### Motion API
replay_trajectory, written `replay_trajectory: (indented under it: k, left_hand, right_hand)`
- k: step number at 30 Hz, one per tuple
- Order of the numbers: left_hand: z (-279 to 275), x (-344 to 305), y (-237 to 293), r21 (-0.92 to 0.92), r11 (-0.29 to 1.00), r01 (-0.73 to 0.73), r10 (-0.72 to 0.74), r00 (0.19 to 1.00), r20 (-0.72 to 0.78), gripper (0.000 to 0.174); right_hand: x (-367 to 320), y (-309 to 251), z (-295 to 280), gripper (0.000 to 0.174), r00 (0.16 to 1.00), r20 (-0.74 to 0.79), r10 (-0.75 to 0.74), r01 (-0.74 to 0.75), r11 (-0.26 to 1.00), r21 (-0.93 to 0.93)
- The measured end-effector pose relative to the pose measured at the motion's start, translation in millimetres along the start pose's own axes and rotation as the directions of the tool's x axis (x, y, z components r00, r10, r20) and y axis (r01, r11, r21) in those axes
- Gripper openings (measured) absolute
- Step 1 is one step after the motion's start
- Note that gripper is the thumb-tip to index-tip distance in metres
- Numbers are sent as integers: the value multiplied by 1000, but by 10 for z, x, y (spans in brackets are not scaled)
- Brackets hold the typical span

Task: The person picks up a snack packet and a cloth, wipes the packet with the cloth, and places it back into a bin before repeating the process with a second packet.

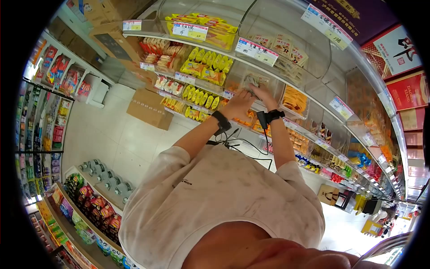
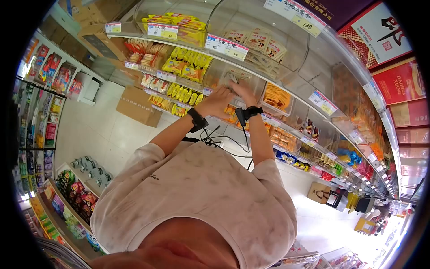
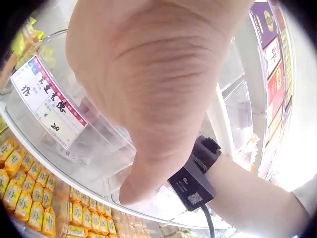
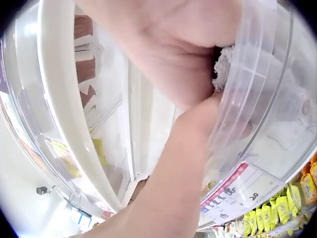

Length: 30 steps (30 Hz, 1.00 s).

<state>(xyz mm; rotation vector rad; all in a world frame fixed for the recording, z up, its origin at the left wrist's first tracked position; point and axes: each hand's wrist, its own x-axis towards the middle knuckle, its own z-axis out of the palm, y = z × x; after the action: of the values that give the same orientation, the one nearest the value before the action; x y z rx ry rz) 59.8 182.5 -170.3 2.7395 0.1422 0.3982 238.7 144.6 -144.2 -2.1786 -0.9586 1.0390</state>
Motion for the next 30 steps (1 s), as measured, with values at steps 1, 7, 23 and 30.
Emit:
replay_trajectory:
  k: [1,7,23,30]
  left_hand:
    - [1,1,-7,-3,1000,-9,9,1000,-9,82]
    - [-95,60,-68,-76,997,11,-8,999,43,70]
    - [-621,395,-67,-840,498,216,-433,901,-25,70]
    - [-764,54,244,-898,-321,301,-211,902,377,45]
  right_hand:
    - [-25,-36,-22,66,999,32,-2,4,998,-57]
    - [-22,132,-37,53,920,-309,-242,245,969,-31]
    - [-1078,8,-188,57,893,-440,99,348,469,812]
    - [-1489,-104,90,56,934,-356,-4,324,422,846]
